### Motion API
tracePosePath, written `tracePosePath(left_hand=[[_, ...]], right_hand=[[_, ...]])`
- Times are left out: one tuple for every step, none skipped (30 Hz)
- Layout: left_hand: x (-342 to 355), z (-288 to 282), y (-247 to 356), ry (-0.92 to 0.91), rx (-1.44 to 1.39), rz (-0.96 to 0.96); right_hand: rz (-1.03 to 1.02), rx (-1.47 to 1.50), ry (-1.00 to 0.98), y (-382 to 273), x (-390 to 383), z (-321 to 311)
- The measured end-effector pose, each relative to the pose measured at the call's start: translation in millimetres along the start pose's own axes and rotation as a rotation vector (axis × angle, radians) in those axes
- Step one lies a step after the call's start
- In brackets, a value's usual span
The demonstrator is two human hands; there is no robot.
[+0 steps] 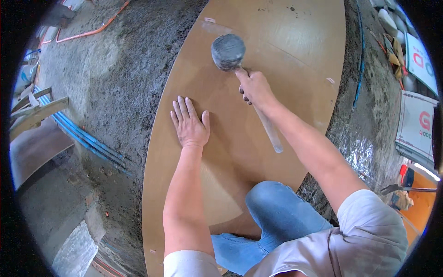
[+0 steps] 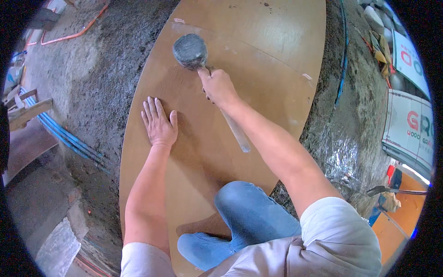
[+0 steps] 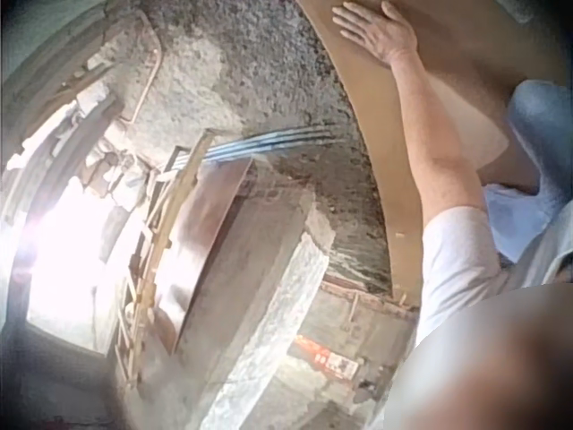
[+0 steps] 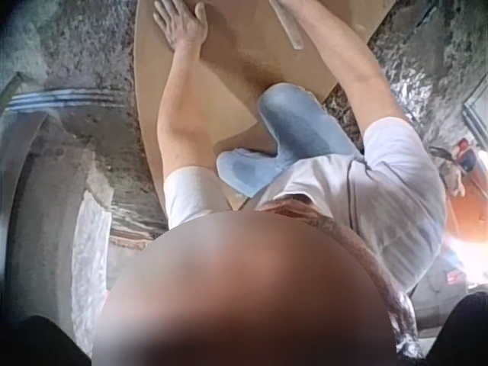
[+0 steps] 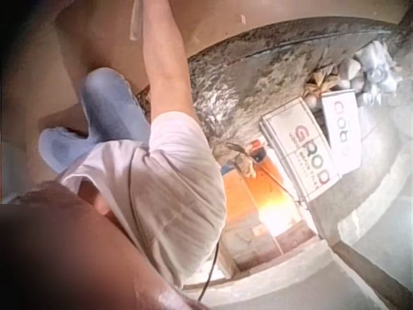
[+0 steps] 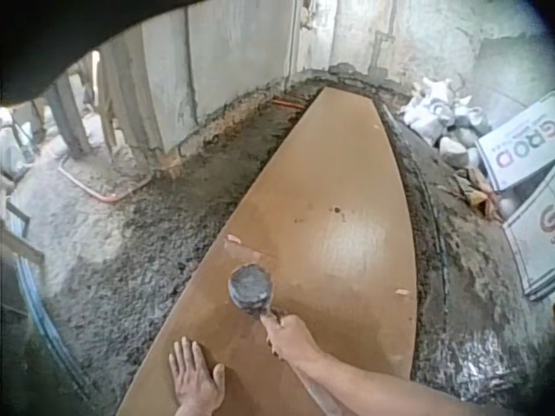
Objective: The person is laying and leveling large floor tiles on a mortar bed using a rubber mallet and spirit level.
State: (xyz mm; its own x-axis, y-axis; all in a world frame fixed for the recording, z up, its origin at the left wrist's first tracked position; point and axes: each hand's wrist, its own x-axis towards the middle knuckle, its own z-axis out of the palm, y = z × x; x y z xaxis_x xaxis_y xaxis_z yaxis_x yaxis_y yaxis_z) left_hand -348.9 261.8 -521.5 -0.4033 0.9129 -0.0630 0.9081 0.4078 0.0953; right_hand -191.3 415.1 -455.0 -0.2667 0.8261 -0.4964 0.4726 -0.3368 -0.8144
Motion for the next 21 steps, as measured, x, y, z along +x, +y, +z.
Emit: tracePosePath(left_hand=[[0, 0, 1, -0.001, -0.007, 0.001], [0, 0, 1, -0.009, -0.005, 0.002], [0, 0, 3, -0.007, -0.009, -0.001], [0, 0, 5, 0.001, -0.021, 0.006], [1, 1, 7, 0.009, -0.034, 0.012], [0, 1, 5, 0.010, -0.030, 0.007], [-1, 0, 5, 0.010, -0.032, 0.008], [-2, 0, 3, 0.011, -0.034, 0.007], [-1, -3, 2, 0.017, -0.032, -0.006], [1, -5, 6, 0.015, -0.040, 0.003], [2, -8, 9, 0.015, -0.048, 0.008], [3, -9, 10, 0.030, -0.054, -0.003], [0, -10, 7, 0.016, -0.072, 0.002], [-3, -10, 1, 0.004, -0.091, 0.003], [-11, -7, -8, 0.005, -0.094, -0.026], [-22, -5, -18, -0.005, -0.135, 0.003], [-38, -4, -32, -0.014, -0.176, 0.029], [-59, -3, -41, -0.020, -0.187, -0.017], [-90, -1, -52, -0.051, -0.189, -0.116], [-121, 1, -63, -0.085, -0.191, -0.214], [-143, -3, -82, -0.076, -0.194, -0.243]], right_hand=[[-0.005, -0.002, -0.007, 0, -2, 2], [-0.068, 0.034, 0.010, 2, -8, 4], [-0.130, 0.067, 0.032, 5, -12, 3], [-0.132, 0.063, 0.031, 4, -8, 2], [-0.044, 0.064, 0.002, 2, 0, 1], [0.043, 0.070, -0.033, -4, 3, 4], [0.040, 0.069, -0.040, -6, -4, 6], [-0.005, 0.135, -0.020, -5, -15, 4], [-0.055, 0.199, -0.004, -9, -23, 3], [-0.060, 0.189, -0.001, -2, -22, -1], [-0.018, 0.103, 0.004, 11, -18, -1], [0.015, 0.018, 0.006, 19, -13, -1], [-0.003, 0.010, -0.009, 16, -11, 1], [0.031, -0.009, -0.027, 11, -7, 3], [0.079, -0.037, -0.049, 11, -5, 6], [0.099, -0.068, -0.060, 8, -3, 9], [0.115, -0.090, -0.064, 7, -5, 5], [0.132, -0.121, -0.065, 4, -6, -4], [0.140, -0.153, -0.091, -2, -15, -9], [0.114, -0.180, -0.071, -8, -25, -15], [0.062, -0.189, -0.047, -24, -32, -12]])
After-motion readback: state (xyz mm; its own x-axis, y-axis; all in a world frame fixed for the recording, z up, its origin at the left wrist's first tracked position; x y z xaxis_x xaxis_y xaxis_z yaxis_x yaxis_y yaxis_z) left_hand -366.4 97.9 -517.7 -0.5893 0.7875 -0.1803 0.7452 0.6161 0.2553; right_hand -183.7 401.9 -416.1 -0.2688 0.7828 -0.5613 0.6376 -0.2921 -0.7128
